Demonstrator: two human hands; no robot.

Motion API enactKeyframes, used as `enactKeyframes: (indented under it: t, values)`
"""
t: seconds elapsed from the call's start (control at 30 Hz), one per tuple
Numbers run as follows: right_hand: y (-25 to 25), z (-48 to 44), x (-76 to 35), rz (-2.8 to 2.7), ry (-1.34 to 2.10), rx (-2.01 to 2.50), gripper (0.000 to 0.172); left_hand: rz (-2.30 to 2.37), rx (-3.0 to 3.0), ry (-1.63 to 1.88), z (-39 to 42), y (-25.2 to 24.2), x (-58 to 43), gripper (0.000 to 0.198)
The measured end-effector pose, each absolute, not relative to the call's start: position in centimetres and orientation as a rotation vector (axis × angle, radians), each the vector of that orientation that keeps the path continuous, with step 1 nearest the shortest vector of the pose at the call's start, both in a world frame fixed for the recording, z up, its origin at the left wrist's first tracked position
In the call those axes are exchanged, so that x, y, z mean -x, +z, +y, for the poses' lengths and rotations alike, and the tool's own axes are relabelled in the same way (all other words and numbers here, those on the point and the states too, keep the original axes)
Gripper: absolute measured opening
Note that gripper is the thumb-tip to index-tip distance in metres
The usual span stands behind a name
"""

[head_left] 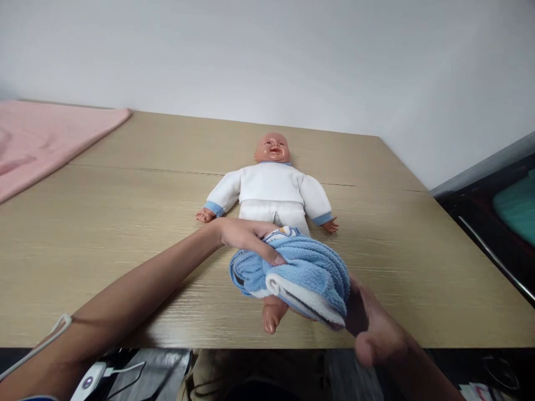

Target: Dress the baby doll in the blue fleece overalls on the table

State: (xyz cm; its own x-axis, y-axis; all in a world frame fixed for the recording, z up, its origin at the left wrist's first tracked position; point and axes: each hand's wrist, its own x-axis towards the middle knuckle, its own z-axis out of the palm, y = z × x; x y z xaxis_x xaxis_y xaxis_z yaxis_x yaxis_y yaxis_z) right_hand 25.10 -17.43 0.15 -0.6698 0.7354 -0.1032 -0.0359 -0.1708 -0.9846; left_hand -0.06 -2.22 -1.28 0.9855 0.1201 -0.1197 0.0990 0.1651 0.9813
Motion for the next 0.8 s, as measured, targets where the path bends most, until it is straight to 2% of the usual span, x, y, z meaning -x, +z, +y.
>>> enactKeyframes:
  t: [0.07, 0.17, 0.37, 0.47, 0.6, 0.7, 0.8]
  values:
    - [-0.2, -18.2, -24.9, -1.489, 1.802, 0.973, 0.073, 0.199, -1.369, 0.022, -2.3, -1.2, 0.0, 0.045]
    - [-0.7, -19.4, -24.4, -1.338, 1.467, 1.310, 0.065, 0.170, -1.361, 0.002, -2.6, -0.7, 0.0, 0.052]
    - [-0.6, -19.6, -23.6, -1.467, 0.833, 1.484, 0.029, 0.369, -1.554, -0.085, -4.6, 2.7, -1.0, 0.032]
    - [-0.7, -19.3, -23.5, -1.498, 0.774, 1.577, 0.025, 0.513, -1.724, 0.021, -5.8, 3.5, -1.8, 0.022]
    - [-1.2, -20.6, -23.1, -1.489, 0.791, 1.686, 0.029, 0.707, -1.949, 0.098, -7.4, 2.8, -2.7, 0.016]
    - [-2.0, -22.3, -22.5, -1.494, 0.798, 1.751, 0.030, 0.825, -2.175, 0.033, -8.0, 2.3, -3.0, 0.033]
    - [-2.3, -23.3, -22.0, -1.458, 0.762, 1.763, 0.026, 0.720, -2.303, -0.066, -8.1, 2.5, -2.9, 0.042]
